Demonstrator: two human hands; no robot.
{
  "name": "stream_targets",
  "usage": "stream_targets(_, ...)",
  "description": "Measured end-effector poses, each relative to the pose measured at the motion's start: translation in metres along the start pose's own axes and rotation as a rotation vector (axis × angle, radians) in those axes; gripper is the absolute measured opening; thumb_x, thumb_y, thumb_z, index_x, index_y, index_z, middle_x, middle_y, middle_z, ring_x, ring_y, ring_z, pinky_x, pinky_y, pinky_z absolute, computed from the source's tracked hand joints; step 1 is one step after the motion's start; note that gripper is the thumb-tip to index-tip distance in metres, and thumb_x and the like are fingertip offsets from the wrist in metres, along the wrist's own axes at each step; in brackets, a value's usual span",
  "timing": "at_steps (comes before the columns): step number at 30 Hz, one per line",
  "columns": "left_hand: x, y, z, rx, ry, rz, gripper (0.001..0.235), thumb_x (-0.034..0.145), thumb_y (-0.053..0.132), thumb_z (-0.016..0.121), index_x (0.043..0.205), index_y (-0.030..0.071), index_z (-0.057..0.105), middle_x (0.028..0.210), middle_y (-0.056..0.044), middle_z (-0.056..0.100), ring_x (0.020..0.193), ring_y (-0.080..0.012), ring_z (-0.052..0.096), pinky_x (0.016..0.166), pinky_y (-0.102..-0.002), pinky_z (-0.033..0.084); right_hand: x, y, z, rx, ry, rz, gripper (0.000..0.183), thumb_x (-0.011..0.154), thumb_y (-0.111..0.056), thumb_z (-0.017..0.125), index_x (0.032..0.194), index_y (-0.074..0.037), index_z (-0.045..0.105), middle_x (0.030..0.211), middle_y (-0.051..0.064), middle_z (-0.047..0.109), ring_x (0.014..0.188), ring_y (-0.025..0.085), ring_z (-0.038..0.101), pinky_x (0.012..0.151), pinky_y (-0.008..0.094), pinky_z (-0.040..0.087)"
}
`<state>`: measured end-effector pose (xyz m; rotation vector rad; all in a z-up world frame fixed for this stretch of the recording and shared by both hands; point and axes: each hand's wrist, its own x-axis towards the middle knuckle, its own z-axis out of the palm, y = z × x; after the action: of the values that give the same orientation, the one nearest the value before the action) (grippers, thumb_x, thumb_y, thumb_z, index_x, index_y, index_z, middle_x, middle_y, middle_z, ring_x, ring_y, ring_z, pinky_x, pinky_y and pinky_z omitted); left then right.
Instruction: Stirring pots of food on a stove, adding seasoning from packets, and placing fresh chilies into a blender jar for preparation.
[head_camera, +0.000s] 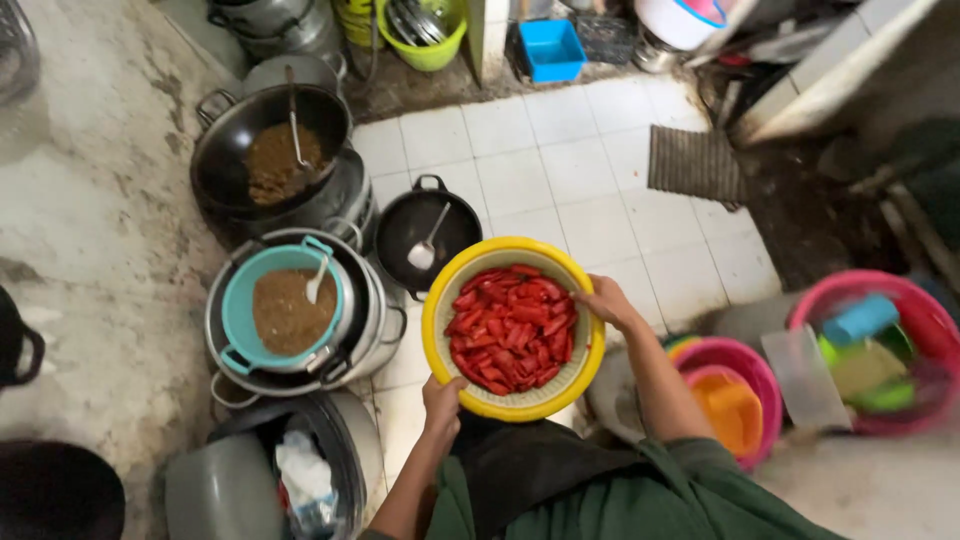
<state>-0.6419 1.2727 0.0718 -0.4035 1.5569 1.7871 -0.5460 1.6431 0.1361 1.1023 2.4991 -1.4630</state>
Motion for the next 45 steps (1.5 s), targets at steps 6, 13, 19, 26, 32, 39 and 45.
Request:
stream_targets(6,0.119,0.124,0.095,0.038,-0.058,0.079,0.038,0.076,-0.005,0.063,0.115,-0.002,0.064,0.099,-0.011,0.074,0.083,-0.0219,0.072,0.074,-0.034,0.057,0.135,-0.021,-0.046,0.135,0.167,0.078,0.033,0.087,-0.02,0.073,0.113,0.0,0.072,0.087,0.01,0.076,0.076,0.016,0.068,0.07,0.036,0.055)
stream_targets(13,0.26,0.232,0.2,0.134,-0.103,0.144,0.036,0.081,-0.003,0.067,0.116,-0.001,0.066,0.1,-0.011,0.074,0.083,-0.0208,0.07,0.073,-0.034,0.056,0.275,-0.09,-0.124,0.28,0.284,0.065,0.029,0.092,-0.021,0.07,0.108,0.003,0.071,0.081,0.011,0.072,0.066,0.017,0.064,0.06,0.036,0.054)
stream_targets(19,0.368,0.283,0.276,0.06,-0.072,0.171,0.036,0.083,-0.005,0.069,0.119,-0.001,0.065,0.103,-0.012,0.074,0.087,-0.0213,0.071,0.076,-0.034,0.057,0.441,-0.116,-0.175,0.133,0.253,0.03,0.033,0.093,-0.025,0.072,0.104,0.005,0.071,0.078,0.014,0.072,0.065,0.02,0.066,0.06,0.036,0.054)
stream_targets(26,0.449,0.341,0.342,-0.237,0.119,0.119,0.039,0.086,-0.004,0.065,0.124,0.002,0.062,0.111,-0.013,0.072,0.091,-0.0227,0.072,0.077,-0.036,0.058,0.644,-0.225,-0.215,-0.029,0.076,-0.098,0.032,0.09,-0.029,0.071,0.111,-0.005,0.073,0.084,0.012,0.076,0.074,0.023,0.072,0.069,0.038,0.055)
stream_targets(32,0.506,0.391,0.329,-0.483,0.296,0.19,0.04,0.085,-0.004,0.062,0.125,0.001,0.062,0.109,-0.013,0.071,0.089,-0.0257,0.071,0.073,-0.038,0.058,0.778,-0.343,-0.163,-0.111,-0.134,-0.311,0.036,0.085,-0.029,0.072,0.113,-0.007,0.074,0.085,0.013,0.076,0.076,0.026,0.073,0.072,0.041,0.056)
stream_targets(39,0.613,0.467,0.277,-0.588,0.446,0.351,0.04,0.082,-0.003,0.065,0.121,0.001,0.062,0.101,-0.009,0.07,0.077,-0.0191,0.067,0.063,-0.033,0.054,0.902,-0.467,-0.072,-0.172,-0.269,-0.395,0.04,0.087,-0.032,0.072,0.116,-0.005,0.072,0.093,0.018,0.076,0.085,0.03,0.074,0.081,0.043,0.055)
stream_targets(45,0.696,0.586,0.254,-0.532,0.473,0.4,0.034,0.086,0.005,0.07,0.119,0.003,0.066,0.095,-0.007,0.071,0.065,-0.0142,0.061,0.052,-0.028,0.046,1.004,-0.546,-0.011,-0.177,-0.156,-0.64,0.049,0.089,-0.029,0.07,0.133,-0.009,0.065,0.109,0.023,0.073,0.102,0.038,0.071,0.091,0.044,0.054)
